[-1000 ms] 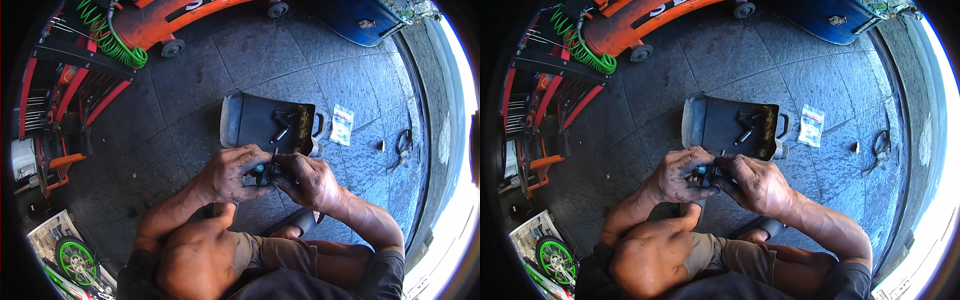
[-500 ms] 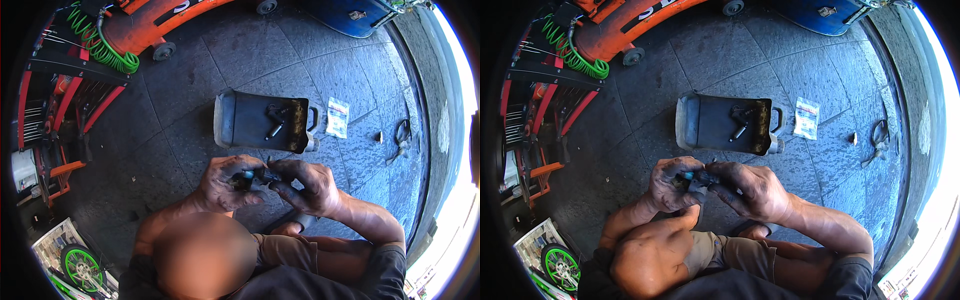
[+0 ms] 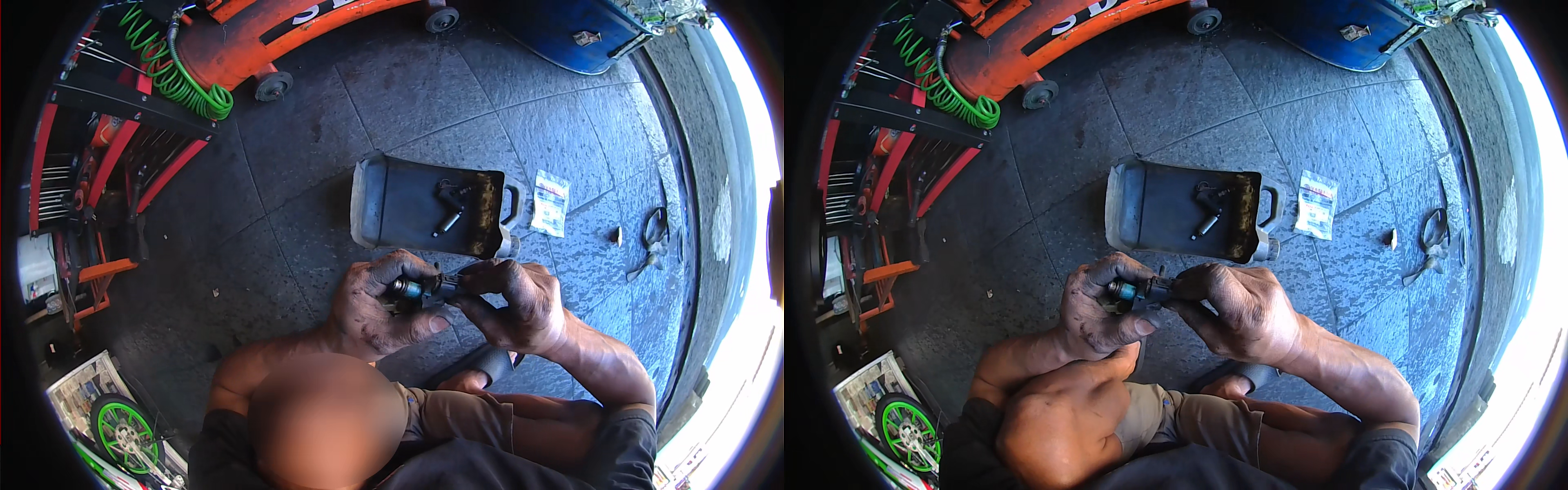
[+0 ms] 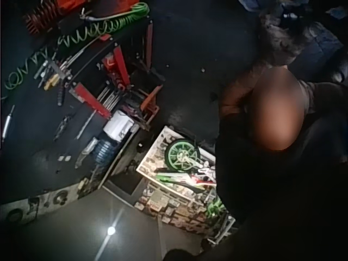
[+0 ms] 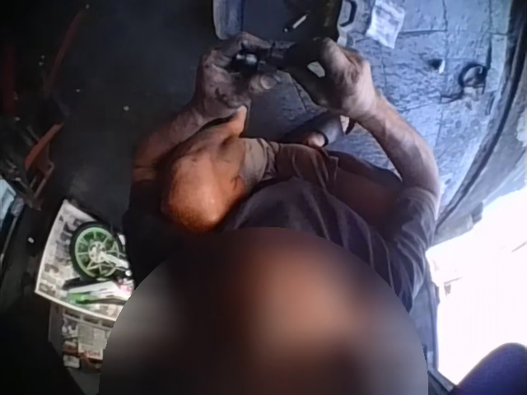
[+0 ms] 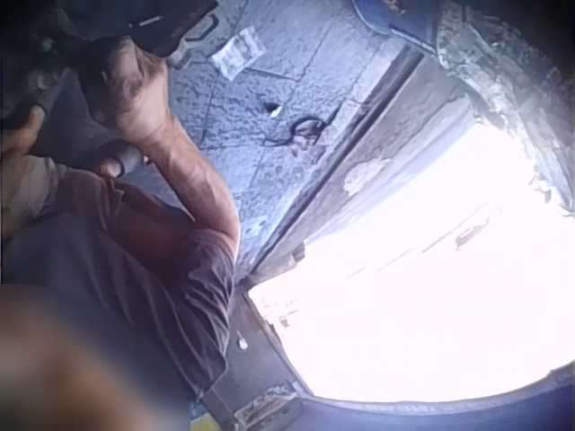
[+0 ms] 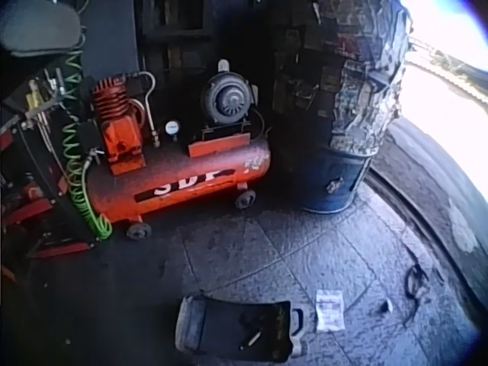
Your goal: Maintain and clean motorcycle engine components.
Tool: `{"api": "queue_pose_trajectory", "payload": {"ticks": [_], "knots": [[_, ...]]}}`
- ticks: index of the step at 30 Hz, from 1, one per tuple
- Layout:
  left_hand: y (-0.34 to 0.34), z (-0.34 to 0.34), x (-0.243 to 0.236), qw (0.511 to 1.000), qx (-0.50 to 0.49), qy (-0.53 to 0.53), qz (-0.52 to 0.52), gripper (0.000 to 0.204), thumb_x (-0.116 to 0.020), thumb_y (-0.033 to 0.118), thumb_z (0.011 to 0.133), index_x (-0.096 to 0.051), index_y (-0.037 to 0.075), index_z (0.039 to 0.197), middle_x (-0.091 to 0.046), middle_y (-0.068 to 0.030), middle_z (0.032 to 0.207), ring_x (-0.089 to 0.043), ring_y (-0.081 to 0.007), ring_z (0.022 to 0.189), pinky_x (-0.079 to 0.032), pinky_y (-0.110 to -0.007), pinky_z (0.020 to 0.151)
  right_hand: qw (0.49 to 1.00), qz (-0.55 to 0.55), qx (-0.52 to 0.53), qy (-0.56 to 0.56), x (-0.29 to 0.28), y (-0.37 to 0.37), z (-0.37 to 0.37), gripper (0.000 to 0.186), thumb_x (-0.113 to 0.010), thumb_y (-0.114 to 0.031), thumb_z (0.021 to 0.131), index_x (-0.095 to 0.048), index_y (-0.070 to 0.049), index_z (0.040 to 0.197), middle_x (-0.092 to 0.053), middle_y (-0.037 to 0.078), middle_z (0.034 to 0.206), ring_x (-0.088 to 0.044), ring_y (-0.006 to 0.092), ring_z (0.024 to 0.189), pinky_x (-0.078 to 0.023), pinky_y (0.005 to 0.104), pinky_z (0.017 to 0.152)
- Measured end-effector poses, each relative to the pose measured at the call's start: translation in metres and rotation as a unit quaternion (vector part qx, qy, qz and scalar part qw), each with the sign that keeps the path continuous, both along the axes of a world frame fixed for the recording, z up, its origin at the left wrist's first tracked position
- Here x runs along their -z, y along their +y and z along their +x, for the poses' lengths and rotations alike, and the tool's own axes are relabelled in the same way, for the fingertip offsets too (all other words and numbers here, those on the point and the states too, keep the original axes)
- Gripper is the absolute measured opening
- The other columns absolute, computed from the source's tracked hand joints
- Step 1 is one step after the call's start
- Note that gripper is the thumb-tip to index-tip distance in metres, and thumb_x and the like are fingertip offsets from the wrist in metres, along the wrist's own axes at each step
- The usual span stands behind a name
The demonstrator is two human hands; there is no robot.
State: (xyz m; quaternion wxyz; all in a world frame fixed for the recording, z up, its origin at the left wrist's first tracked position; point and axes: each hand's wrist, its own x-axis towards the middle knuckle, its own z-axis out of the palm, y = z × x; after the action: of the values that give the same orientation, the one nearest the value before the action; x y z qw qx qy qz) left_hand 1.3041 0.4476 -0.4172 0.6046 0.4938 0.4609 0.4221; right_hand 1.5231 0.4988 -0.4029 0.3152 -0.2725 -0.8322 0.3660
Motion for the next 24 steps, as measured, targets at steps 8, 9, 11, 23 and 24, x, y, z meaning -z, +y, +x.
{"api": "queue_pose_trajectory", "payload": {"ticks": [8,9,11,23,24], "knots": [[0.000,-0.027,-0.008,0.973,-0.128,-0.163,-0.099,0.029,-0.068,0.017,0.085,-0.059,0.001,0.108,-0.061,-0.0054,0.079,-0.059,-0.0089,0.064,-0.049,-0.023,0.054,0.962,-0.237,0.120,0.062,0.019,-0.004,0.030,0.022,-0.072,0.004,0.085,-0.054,0.002,0.097,-0.069,0.014,0.087,-0.071,0.0197,0.078,-0.058,0.0308,0.067],[0.002,-0.027,-0.007,0.980,-0.137,-0.108,-0.095,0.028,-0.065,0.016,0.085,-0.058,0.001,0.109,-0.060,-0.0050,0.077,-0.058,-0.0086,0.060,-0.048,-0.022,0.051,0.935,-0.308,0.156,0.083,0.023,-0.005,0.039,0.021,-0.070,0.005,0.086,-0.053,0.003,0.098,-0.068,0.013,0.089,-0.070,0.0189,0.079,-0.058,0.0306,0.068],[0.012,-0.022,0.000,0.975,-0.136,-0.116,-0.132,0.027,-0.068,0.019,0.085,-0.060,0.002,0.105,-0.058,-0.0033,0.073,-0.056,-0.0071,0.060,-0.047,-0.021,0.052,0.929,-0.323,0.150,0.098,0.028,-0.003,0.044,0.022,-0.068,0.007,0.087,-0.052,0.002,0.102,-0.065,0.012,0.094,-0.067,0.0169,0.085,-0.056,0.0310,0.073],[-0.016,-0.004,0.076,0.996,0.073,-0.006,-0.045,0.037,-0.072,0.023,0.091,-0.066,0.002,0.120,-0.069,-0.0081,0.100,-0.064,-0.0136,0.094,-0.052,-0.029,0.084,0.949,-0.295,0.105,0.041,0.062,-0.045,-0.008,0.022,-0.073,0.000,0.084,-0.062,-0.001,0.104,-0.066,0.013,0.098,-0.068,0.0226,0.087,-0.056,0.0341,0.073],[-0.016,-0.008,0.078,0.998,0.058,0.004,-0.022,0.037,-0.072,0.020,0.091,-0.065,0.001,0.121,-0.069,-0.0091,0.101,-0.065,-0.0152,0.094,-0.052,-0.030,0.083,0.960,-0.271,0.075,0.009,0.061,-0.041,-0.009,0.026,-0.072,0.000,0.085,-0.063,0.000,0.109,-0.066,0.014,0.100,-0.069,0.0270,0.088,-0.056,0.0356,0.073]]}}
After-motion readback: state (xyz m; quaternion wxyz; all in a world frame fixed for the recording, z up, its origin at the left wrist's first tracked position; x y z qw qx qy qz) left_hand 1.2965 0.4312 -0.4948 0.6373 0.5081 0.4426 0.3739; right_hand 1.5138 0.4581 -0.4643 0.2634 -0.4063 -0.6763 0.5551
